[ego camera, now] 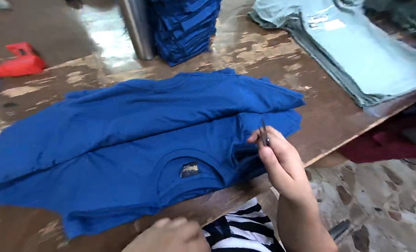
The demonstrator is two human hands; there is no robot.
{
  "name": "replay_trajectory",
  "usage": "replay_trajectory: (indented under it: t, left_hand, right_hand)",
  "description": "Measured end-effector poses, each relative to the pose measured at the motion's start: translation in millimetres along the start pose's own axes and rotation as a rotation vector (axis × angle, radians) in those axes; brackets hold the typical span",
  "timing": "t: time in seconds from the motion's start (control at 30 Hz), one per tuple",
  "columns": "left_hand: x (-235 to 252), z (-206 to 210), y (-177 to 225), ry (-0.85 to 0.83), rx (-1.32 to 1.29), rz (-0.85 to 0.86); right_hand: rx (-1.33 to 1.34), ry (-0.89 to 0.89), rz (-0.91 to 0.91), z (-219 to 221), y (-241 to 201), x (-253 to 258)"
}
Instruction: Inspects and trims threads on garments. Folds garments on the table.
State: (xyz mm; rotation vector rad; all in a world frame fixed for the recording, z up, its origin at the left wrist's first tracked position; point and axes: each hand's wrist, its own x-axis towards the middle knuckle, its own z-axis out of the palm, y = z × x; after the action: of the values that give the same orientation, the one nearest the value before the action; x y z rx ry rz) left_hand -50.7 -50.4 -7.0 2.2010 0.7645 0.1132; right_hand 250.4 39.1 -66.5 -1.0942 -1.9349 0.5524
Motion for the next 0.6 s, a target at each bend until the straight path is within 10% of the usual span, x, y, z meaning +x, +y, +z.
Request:
replay_trajectory:
  t: [0.2, 0.6]
  left_hand:
    - [20.2, 30.3, -40.6, 0.888, 0.262, -0.35]
    - [21.5, 48.4, -58.5, 1.086, -0.017, -0.278]
  right_hand:
    - [0.21, -0.34, -0.197, 50.1, -44.7, 7.0]
    - [-0.184, -0.413, -0.228, 75.6, -32.7, -20.8]
